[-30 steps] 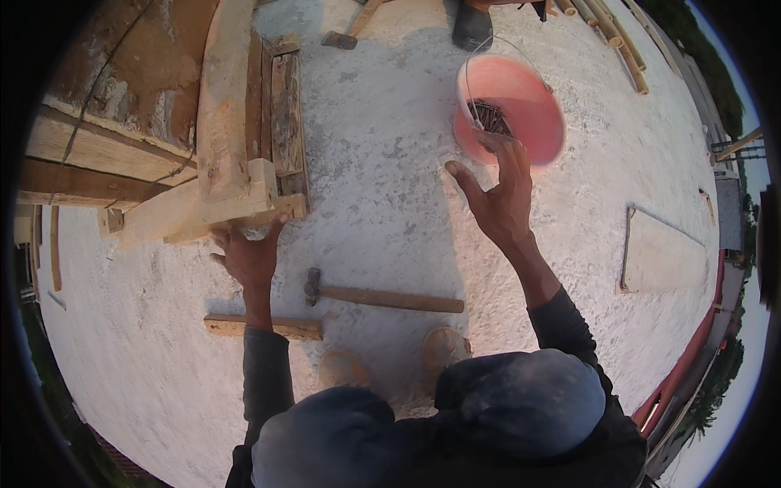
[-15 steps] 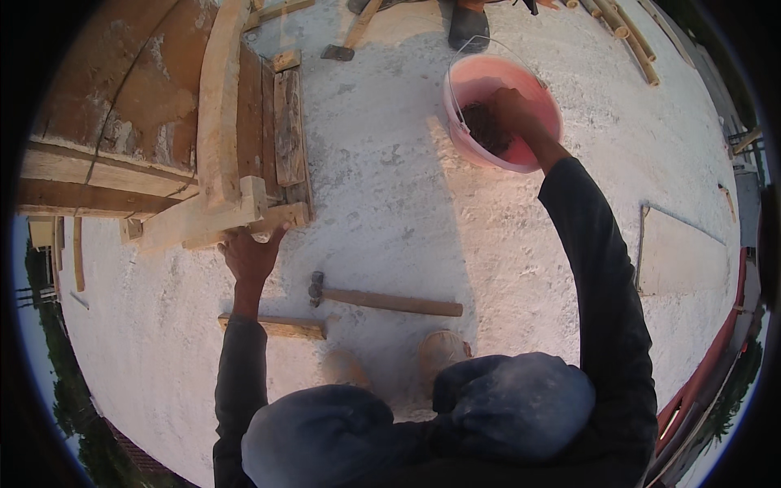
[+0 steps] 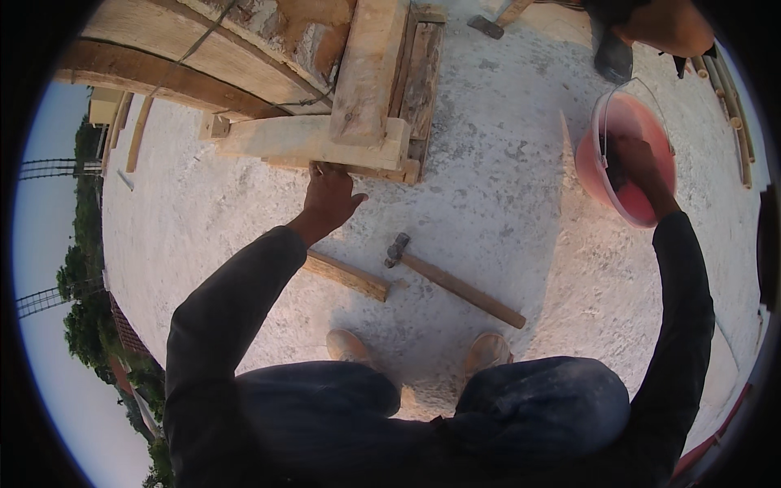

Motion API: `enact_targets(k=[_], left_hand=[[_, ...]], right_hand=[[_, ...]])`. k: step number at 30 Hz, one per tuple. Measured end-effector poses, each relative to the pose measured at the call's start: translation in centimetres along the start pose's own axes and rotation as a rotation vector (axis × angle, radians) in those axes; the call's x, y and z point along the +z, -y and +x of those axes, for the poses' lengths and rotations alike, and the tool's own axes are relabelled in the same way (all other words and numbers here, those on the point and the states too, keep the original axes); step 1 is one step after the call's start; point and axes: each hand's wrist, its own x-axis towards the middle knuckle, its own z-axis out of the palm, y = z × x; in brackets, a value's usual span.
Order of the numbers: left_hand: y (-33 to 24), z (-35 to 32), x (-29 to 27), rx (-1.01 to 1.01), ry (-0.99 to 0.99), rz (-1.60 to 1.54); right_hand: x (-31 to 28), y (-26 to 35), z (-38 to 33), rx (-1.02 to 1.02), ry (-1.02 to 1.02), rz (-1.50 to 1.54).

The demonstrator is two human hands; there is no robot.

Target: The person assembles a wooden structure by placing planks and using a hammer to drive nails into the frame. The person repeatedly positions planks and hammers nails to secure them.

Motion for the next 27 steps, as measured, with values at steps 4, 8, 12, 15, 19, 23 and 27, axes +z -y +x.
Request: enact_targets(k=[4, 8, 12, 15, 19, 23, 27], left_hand=[[1.5, 1.1, 1.6, 0.133, 0.105, 0.100], [3.0, 1.3, 2.9, 0.180, -0.139, 0.182], [3.1, 1.0, 3.3, 0.138, -0.184, 0.030], [2.2, 0.6, 3.8, -0.016, -0.280, 0.002], [1.7, 0.0, 5.1, -0.041, -0.481, -0.153], [1.7, 0.5, 6.5, -0.015, -0.705, -0.332], [1.6, 0.8, 7.8, 0.008, -0.852, -0.521]], right_hand=[[2.3, -2.6, -0.4, 0.057, 0.071, 0.445], [2.5, -2.6, -0.5, 0.046, -0.028, 0.808], [-3.5, -1.2, -2.6, -0.092, -0.171, 0.480], [-9.0, 2.3, -6.6, 0.093, -0.363, 0.431], [-14.8, 9.3, -11.9, 0.291, -0.751, 0.619], [-17.2, 19.6, -13.5, 0.082, -0.706, 0.868], [-17.1, 30.8, -12.0, -0.062, -0.514, 0.852]])
